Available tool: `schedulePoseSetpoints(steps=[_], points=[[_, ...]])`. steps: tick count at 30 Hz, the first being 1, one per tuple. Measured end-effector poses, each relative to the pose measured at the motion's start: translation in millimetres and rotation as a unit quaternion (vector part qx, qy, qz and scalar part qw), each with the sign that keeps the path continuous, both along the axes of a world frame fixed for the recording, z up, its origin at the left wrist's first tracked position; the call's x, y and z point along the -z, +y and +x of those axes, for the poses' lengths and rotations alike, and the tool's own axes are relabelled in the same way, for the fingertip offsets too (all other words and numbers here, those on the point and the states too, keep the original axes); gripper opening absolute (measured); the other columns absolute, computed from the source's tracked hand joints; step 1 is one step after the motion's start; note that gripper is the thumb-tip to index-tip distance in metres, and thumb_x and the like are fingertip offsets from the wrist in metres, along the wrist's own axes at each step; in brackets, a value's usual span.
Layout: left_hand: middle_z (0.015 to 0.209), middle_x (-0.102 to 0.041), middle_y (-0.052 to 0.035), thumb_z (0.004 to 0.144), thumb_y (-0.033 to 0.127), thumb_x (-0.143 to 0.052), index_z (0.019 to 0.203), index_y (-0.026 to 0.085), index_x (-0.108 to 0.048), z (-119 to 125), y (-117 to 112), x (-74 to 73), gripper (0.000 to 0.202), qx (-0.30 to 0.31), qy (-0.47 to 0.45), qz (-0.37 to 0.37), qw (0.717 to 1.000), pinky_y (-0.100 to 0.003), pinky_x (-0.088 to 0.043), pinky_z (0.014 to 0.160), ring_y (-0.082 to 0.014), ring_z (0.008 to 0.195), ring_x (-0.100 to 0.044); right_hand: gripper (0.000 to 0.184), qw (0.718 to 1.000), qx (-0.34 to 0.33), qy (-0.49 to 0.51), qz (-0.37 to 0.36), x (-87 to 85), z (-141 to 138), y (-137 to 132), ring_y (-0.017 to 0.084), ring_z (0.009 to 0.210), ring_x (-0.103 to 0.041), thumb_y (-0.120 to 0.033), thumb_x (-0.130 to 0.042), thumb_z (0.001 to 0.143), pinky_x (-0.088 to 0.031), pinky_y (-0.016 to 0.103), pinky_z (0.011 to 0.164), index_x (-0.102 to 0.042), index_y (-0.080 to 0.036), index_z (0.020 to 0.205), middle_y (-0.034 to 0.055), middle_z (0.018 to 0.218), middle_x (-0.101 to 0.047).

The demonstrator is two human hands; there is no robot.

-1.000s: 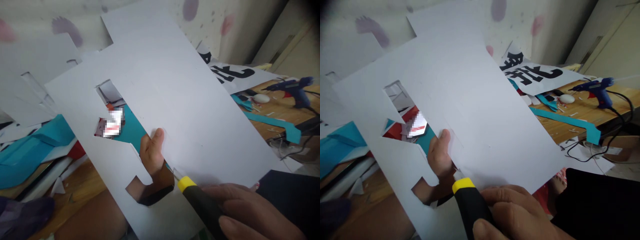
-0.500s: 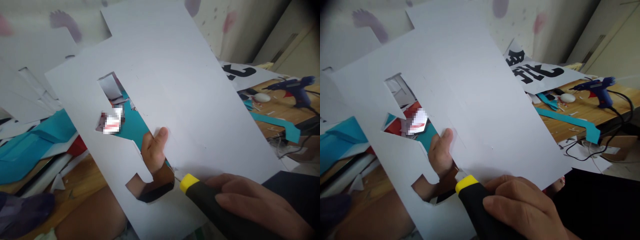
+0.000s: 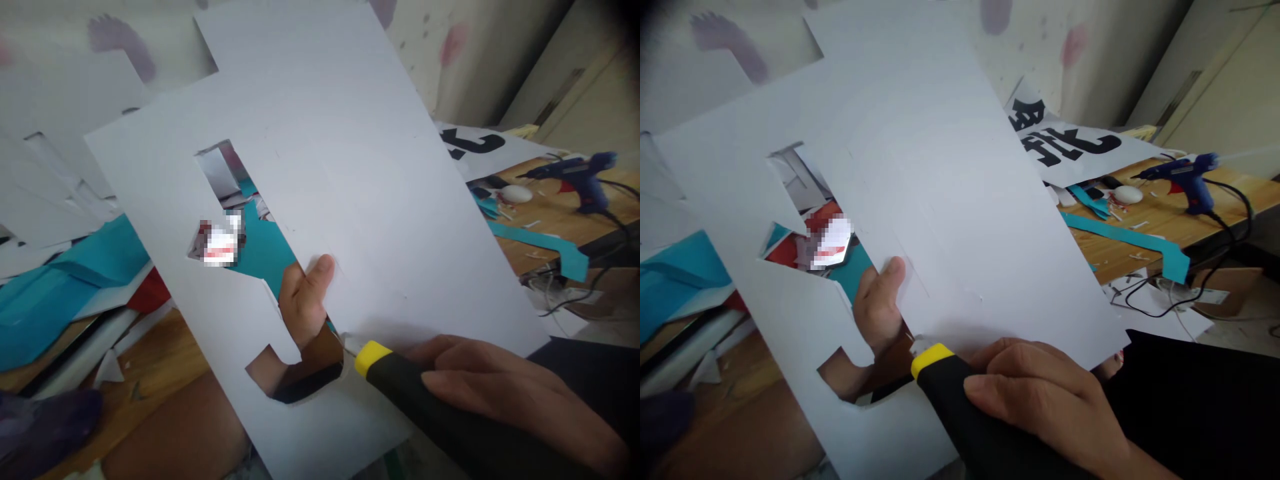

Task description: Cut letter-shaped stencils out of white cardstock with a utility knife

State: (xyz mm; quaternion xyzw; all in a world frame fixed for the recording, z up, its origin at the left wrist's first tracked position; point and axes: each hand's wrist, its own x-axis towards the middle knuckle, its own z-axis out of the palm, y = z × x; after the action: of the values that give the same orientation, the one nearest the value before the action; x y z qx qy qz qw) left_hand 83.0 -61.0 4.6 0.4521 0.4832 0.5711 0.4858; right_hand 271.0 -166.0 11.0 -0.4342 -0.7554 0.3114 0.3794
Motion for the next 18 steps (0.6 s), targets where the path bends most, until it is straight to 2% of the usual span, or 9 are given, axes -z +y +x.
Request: schedulePoseSetpoints(steps=[4, 9, 14, 18], points=[[0.051, -0.054, 0.0032, 0.068, 0.053, -0.072, 0.058, 0.018, -0.059, -1.7, 1.5, 3.6, 0.039, 0.046, -0.002, 0.003, 0.999, -0.031, -0.043, 0.057, -0.0162, 0.056, -0.052, 0.030, 0.996, 0.021, 0.057, -0.070, 0.4, -1.1, 0.0, 0.019, 0.061, -0.073, -0.031, -0.068, 0.081, -0.059, 0.018, 0.045, -0.072, -0.044, 0.107, -0.0085, 0.082, -0.076], [0.043, -0.046, 0.0044, 0.071, 0.053, -0.071, 0.052, 0.018, -0.055, -1.6, 1.6, 0.2, 0.043, 0.099, 0.005, 0.001, 0.995, -0.026, -0.035, 0.043, -0.0117, 0.044, -0.043, 0.032, 0.990, 0.016, 0.077, -0.119, 1.6, 3.7, -4.5, 0.021, 0.067, -0.074, -0.020, -0.065, 0.083, -0.061, 0.020, 0.050, -0.074, -0.043, 0.104, -0.0074, 0.085, -0.077], [0.041, -0.046, 0.0041, 0.073, 0.054, -0.070, 0.049, 0.018, -0.053, -3.7, 2.5, -0.3, 0.046, 0.142, 0.017, 0.009, 0.990, -0.026, -0.032, 0.041, -0.0094, 0.041, -0.042, 0.026, 0.978, 0.010, 0.115, -0.175, 0.7, 10.6, -3.0, 0.020, 0.068, -0.075, -0.018, -0.065, 0.084, -0.062, 0.017, 0.054, -0.077, -0.038, 0.096, -0.0062, 0.085, -0.077], [0.043, -0.050, 0.0038, 0.074, 0.052, -0.070, 0.053, 0.018, -0.057, -5.0, 2.5, 1.7, 0.042, 0.139, 0.022, 0.011, 0.990, -0.028, -0.032, 0.044, -0.0093, 0.043, -0.044, 0.024, 0.963, 0.006, 0.149, -0.225, -0.3, 14.0, 0.6, 0.021, 0.072, -0.075, -0.015, -0.065, 0.082, -0.062, 0.018, 0.057, -0.079, -0.032, 0.092, -0.0053, 0.084, -0.077]])
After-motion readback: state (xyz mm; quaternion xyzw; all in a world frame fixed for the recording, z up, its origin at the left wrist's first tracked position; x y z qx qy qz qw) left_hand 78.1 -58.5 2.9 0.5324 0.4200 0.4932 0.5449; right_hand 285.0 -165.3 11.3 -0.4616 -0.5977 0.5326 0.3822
